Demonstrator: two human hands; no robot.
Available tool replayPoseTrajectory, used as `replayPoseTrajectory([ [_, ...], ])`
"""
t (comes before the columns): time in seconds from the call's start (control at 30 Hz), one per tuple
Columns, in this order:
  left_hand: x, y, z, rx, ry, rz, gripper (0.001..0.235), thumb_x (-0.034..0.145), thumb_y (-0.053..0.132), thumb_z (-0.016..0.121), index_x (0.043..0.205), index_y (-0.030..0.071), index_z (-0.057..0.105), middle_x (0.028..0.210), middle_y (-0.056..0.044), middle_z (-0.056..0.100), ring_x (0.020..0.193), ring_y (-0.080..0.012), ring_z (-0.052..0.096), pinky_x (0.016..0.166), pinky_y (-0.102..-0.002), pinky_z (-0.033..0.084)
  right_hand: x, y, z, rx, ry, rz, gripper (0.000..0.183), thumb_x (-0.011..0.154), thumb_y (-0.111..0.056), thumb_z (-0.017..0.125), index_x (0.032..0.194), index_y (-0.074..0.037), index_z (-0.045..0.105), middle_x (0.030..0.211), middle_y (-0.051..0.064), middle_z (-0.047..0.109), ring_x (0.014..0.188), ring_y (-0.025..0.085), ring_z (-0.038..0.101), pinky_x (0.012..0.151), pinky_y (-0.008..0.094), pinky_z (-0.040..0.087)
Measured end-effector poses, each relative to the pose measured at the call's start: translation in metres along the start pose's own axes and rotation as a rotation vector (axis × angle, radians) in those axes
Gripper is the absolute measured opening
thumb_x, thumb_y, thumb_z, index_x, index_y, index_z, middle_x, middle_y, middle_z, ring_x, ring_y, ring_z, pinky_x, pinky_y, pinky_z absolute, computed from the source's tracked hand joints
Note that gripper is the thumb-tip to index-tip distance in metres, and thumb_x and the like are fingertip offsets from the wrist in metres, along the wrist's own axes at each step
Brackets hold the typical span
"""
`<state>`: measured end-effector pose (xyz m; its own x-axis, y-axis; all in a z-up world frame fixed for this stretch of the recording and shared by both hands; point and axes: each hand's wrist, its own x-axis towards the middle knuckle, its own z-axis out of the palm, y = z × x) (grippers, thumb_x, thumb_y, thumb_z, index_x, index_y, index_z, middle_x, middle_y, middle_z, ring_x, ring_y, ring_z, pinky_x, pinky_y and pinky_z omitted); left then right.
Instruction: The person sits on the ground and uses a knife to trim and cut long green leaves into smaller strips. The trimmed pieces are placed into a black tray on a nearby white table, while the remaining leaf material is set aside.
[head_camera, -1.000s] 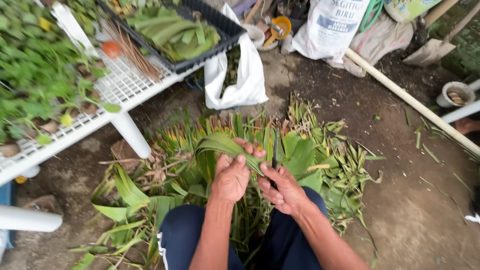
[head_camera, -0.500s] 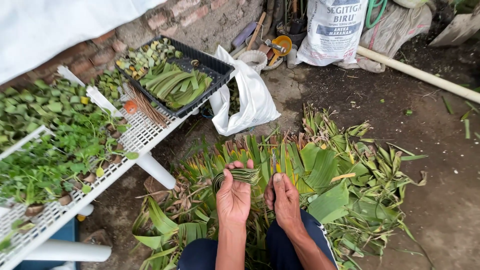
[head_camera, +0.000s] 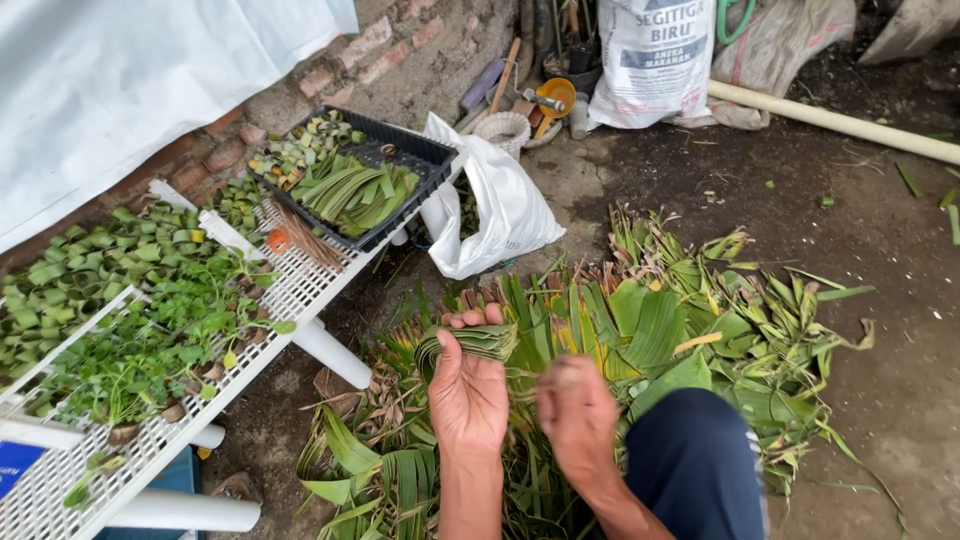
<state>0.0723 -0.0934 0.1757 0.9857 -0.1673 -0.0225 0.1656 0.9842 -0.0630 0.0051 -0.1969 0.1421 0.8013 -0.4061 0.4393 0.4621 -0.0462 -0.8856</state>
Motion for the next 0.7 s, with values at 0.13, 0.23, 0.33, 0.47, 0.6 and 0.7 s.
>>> replayPoseTrajectory([
  [0.13,-0.005,0.002,0.01,0.069,-0.007,0.04,0.019,0.096,0.013,0.065,0.111,0.002,0.061,0.111,-0.017,0.067,0.125,-0.0395,0.059,0.117,-0.058,0.041,0.016,-0.032,0.014,0.313,0.088,-0.183,0.029,0.112,-0.03,0.039,0.094,-0.009,0.048,0.061,0.001,0.042,0.046,0.01,0.037,0.039,0.024,0.033],
  [0.23,-0.012,-0.004,0.025,0.051,-0.041,0.063,0.021,0.095,0.009,0.066,0.114,0.002,0.061,0.11,-0.013,0.068,0.112,-0.027,0.066,0.122,-0.049,0.039,0.013,-0.018,0.014,-0.125,-0.291,0.025,0.028,0.109,-0.026,0.042,0.09,-0.01,0.054,0.062,-0.003,0.047,0.046,0.009,0.04,0.037,0.025,0.036],
  [0.33,-0.014,-0.006,0.034,0.037,0.024,0.088,0.024,0.091,0.006,0.069,0.113,0.001,0.061,0.108,-0.014,0.069,0.109,-0.03,0.067,0.116,-0.051,0.047,0.013,-0.016,0.006,0.008,-0.042,-0.196,0.032,0.112,-0.025,0.035,0.09,-0.012,0.054,0.064,-0.003,0.05,0.048,0.008,0.044,0.041,0.024,0.039],
  [0.47,-0.015,-0.017,0.039,0.11,-0.086,0.038,0.018,0.096,0.008,0.066,0.112,-0.001,0.061,0.109,-0.014,0.067,0.112,-0.0278,0.065,0.119,-0.049,0.043,0.023,-0.022,0.005,-0.266,-0.03,-0.2,0.033,0.105,-0.014,0.041,0.078,-0.008,0.06,0.071,0.002,0.057,0.064,0.015,0.053,0.06,0.032,0.046],
  [0.6,-0.017,-0.02,0.037,0.151,-0.054,0.069,0.019,0.096,0.011,0.066,0.109,-0.003,0.062,0.107,-0.017,0.066,0.109,-0.03,0.066,0.119,-0.051,0.043,0.02,-0.04,-0.003,0.378,0.113,-0.261,0.023,0.11,-0.019,0.04,0.097,-0.007,0.054,0.065,0.005,0.049,0.045,0.01,0.039,0.035,0.023,0.031],
  [0.7,-0.019,-0.034,0.044,0.14,-0.101,0.024,0.02,0.095,0.009,0.068,0.11,-0.003,0.062,0.105,-0.014,0.068,0.11,-0.0287,0.065,0.123,-0.052,0.038,0.028,0.002,-0.019,-0.663,-0.207,-0.379,0.041,0.107,-0.013,0.03,0.076,-0.01,0.057,0.074,0.001,0.053,0.067,0.017,0.051,0.059,0.032,0.048],
])
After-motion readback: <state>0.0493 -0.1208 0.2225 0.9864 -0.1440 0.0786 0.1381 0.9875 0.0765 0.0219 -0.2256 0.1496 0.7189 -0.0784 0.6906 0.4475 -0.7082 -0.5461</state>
